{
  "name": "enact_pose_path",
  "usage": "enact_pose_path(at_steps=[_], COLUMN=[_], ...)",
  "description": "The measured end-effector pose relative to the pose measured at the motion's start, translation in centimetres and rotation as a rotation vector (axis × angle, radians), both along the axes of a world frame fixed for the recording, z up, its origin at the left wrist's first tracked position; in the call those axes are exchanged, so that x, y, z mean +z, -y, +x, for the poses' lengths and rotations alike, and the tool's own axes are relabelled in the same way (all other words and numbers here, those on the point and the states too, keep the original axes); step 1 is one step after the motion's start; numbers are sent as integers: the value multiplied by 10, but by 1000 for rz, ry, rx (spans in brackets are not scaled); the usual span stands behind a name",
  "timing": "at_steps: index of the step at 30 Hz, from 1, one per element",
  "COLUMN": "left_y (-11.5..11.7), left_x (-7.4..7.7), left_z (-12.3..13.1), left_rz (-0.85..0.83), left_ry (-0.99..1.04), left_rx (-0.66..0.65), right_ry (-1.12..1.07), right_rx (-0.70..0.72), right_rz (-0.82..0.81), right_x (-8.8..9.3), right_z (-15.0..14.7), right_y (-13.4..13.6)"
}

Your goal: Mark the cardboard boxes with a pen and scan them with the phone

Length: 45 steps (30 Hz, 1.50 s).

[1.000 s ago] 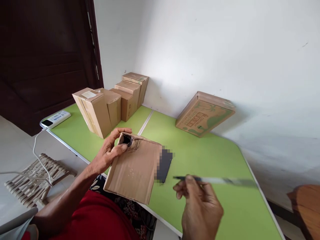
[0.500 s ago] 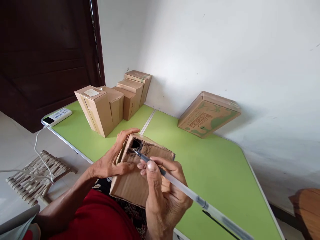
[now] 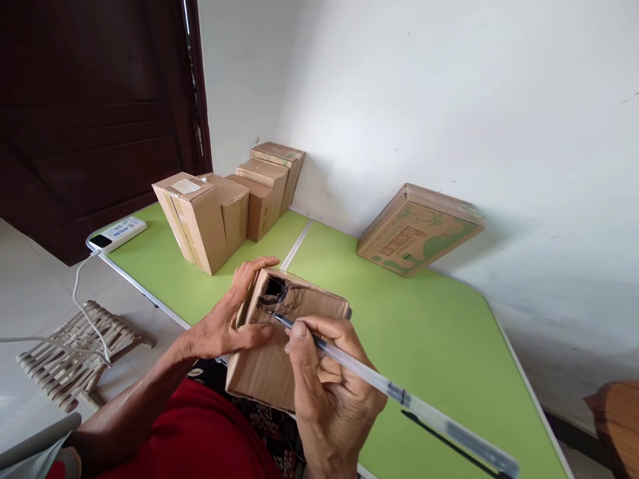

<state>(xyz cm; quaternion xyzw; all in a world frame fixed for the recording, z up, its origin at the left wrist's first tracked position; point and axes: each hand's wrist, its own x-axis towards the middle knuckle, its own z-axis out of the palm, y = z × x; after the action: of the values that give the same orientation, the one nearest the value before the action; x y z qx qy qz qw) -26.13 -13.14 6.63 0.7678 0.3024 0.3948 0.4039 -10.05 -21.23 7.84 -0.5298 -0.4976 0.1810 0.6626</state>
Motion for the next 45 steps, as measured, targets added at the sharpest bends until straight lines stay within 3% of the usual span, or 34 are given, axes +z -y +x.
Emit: enact_pose_path(at_steps=[6, 11, 13, 15, 17, 18, 21, 24, 27, 30, 35, 40, 45], left_y=[2, 3, 2, 1, -1, -1, -1, -2, -3, -3, -3, -4, -5], left_x=[3, 2, -1, -5, -8, -9, -10, -12, -13, -13, -12, -13, -13], left_z=[0, -3, -7, -13, -19, -21, -23, -21, -21, -21, -20, -18, -17], left_rz=[-19, -38, -57, -87, -118, -127, -121, -107, -117, -118, -129, -126, -135], left_ry=[14, 23, 38, 51, 54, 51, 41, 44, 44, 38, 29, 42, 44], left_rx=[-10, -13, -2, 11, 23, 25, 26, 27, 27, 31, 34, 22, 24], right_ry=[-230, -227, -265, -272, -160, -50, 498, 650, 679, 699, 716, 653, 510], right_rx=[-127, -135, -164, -278, -431, -478, -404, -396, -402, -402, -408, -317, -357], right_rz=[70, 112, 166, 200, 74, -88, -919, -1197, -1276, -1311, -1216, -1190, -1186], right_x=[-4, 13, 19, 17, 2, -10, -54, -90, -104, -99, -87, -94, -102], right_z=[-3, -7, 4, 27, 58, 74, 111, 121, 118, 112, 84, 49, 54], right_y=[-7, -17, -19, -19, -16, -15, -9, -4, 1, 2, -12, -38, -45])
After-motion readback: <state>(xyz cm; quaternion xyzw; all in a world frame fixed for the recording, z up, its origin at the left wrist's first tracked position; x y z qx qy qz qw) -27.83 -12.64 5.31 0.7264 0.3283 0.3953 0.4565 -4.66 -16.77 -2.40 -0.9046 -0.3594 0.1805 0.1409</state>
